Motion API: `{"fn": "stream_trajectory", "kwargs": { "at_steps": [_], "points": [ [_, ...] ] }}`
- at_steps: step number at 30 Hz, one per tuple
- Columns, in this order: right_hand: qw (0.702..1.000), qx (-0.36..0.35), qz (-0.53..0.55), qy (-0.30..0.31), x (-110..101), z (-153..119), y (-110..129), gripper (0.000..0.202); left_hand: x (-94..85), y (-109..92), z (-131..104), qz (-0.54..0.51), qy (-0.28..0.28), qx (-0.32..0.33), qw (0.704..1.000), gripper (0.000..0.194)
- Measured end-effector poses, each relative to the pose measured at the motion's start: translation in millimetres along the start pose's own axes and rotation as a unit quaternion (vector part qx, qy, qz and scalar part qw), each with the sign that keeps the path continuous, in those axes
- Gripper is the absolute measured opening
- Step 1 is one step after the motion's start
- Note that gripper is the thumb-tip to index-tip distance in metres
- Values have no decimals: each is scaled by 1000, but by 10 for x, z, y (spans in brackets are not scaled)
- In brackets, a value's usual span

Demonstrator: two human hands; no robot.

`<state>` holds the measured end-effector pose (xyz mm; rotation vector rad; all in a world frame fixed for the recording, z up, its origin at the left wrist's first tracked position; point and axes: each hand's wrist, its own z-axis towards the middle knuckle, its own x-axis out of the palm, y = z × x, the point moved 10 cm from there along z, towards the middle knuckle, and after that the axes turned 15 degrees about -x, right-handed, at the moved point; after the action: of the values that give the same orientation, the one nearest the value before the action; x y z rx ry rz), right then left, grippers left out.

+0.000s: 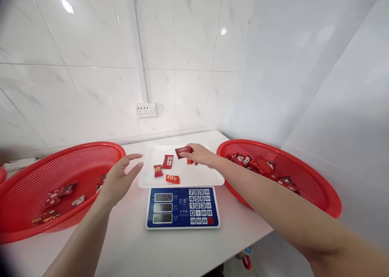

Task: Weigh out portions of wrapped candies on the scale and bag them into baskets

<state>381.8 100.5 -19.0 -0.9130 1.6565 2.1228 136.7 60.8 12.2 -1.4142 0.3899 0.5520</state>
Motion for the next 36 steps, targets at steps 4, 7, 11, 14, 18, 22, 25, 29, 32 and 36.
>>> {"fn": "stream_trajectory", "kwargs": {
  "at_steps": [4, 7, 11, 14, 18, 22, 25, 29, 32, 36],
  "points": [
    [999, -18, 14, 27, 85, -1, 59, 37, 0, -11, -12, 1, 0, 6, 1000, 36],
    [999, -22, 16, 23, 61, -11, 125, 41, 11, 1, -11, 2, 1, 4, 1000, 36],
    [999, -33, 29, 27, -11, -46, 185, 41, 34, 23, 7, 9, 0, 4, 1000, 38],
    [1000, -29, -2, -4, -265, -120, 83, 39, 39, 30, 24, 14, 1, 9, 1000, 41],
    [993, 65, -78, -64, -865, -457, -434, 41, -30, 13, 35, 19, -23, 9, 1000, 43],
    [969, 214, -124, -13, -1258, -1128, -1122, 49, -14, 80, 84, 74, -14, -38, 996, 49],
    [948, 283, -142, 36, -1322, -1606, -1482, 72, 41, 142, 123, 102, 1, -60, 993, 51],
    [927, 335, -143, 87, -1159, -1944, -1770, 75, 93, 258, 167, 102, 5, -92, 990, 53],
    [929, 327, -150, 87, -1089, -1947, -1816, 48, 103, 317, 188, 108, 1, -105, 989, 53],
    [945, 281, -163, 32, -1249, -1787, -1683, 22, 115, 328, 194, 112, 2, -100, 989, 50]
  ]
}}
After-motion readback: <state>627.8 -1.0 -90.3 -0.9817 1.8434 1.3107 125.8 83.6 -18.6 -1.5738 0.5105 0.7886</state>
